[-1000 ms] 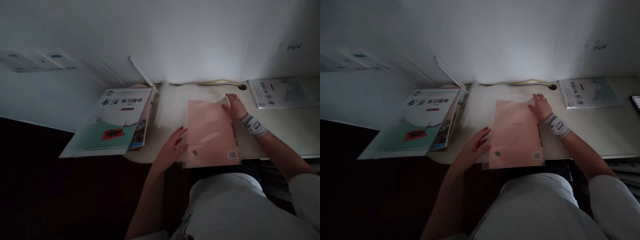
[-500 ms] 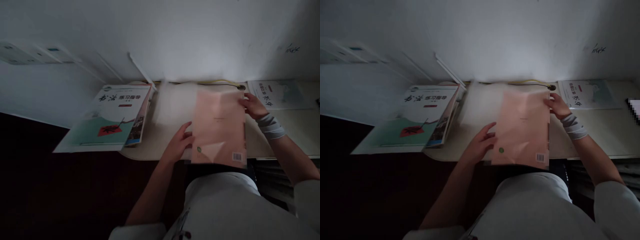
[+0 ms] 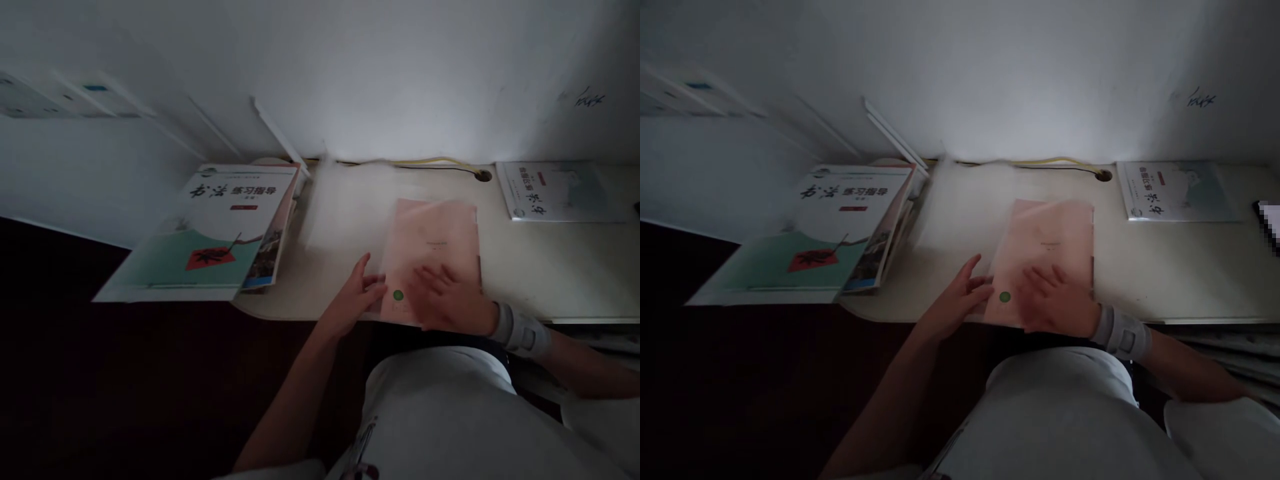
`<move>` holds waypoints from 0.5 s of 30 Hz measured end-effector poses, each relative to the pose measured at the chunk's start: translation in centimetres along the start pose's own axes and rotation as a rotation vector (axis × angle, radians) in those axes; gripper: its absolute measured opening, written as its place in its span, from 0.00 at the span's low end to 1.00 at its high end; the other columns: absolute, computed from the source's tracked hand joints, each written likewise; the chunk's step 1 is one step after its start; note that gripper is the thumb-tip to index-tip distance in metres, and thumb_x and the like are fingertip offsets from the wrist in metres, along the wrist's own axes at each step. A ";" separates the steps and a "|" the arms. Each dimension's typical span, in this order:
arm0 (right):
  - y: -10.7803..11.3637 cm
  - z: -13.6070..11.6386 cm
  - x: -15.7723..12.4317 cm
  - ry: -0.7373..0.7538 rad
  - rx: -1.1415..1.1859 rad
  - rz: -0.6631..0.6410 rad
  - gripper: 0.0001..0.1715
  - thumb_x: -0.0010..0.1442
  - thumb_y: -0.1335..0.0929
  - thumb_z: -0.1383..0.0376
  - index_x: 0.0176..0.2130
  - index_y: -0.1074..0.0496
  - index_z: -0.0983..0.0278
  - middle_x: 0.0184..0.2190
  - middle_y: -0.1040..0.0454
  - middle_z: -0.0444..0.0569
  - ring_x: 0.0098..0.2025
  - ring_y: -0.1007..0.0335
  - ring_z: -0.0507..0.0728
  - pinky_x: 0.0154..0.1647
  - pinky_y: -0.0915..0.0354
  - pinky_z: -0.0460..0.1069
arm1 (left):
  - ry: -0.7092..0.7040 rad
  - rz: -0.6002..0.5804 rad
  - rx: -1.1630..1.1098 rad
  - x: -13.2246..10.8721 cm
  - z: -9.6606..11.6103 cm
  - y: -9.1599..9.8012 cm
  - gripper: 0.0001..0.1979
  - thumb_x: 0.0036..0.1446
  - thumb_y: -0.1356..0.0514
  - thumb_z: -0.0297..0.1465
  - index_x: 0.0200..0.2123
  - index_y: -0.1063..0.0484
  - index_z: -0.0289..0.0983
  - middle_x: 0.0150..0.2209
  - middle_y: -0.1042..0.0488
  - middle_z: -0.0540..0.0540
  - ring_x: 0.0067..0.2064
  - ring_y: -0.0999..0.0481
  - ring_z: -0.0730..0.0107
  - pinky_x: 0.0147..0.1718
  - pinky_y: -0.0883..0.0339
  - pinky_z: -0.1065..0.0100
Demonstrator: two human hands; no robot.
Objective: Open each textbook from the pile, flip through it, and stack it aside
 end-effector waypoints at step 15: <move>2.6 -1.7 -3.6 -0.059 0.087 0.231 0.28 0.62 0.36 0.63 0.60 0.38 0.69 0.55 0.30 0.60 0.58 0.36 0.63 0.58 0.40 0.64 | -0.243 -0.019 -0.124 -4.0 2.5 -1.8 0.35 0.55 0.41 0.35 0.65 0.49 0.40 0.22 0.35 0.58 0.26 0.31 0.77 0.32 0.27 0.69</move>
Point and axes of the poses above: each hand's wrist, its own x-axis towards the middle knuckle, its own y-axis out of the back of the hand, z = x × y, the point moved 7 cm from there along x, towards the middle knuckle
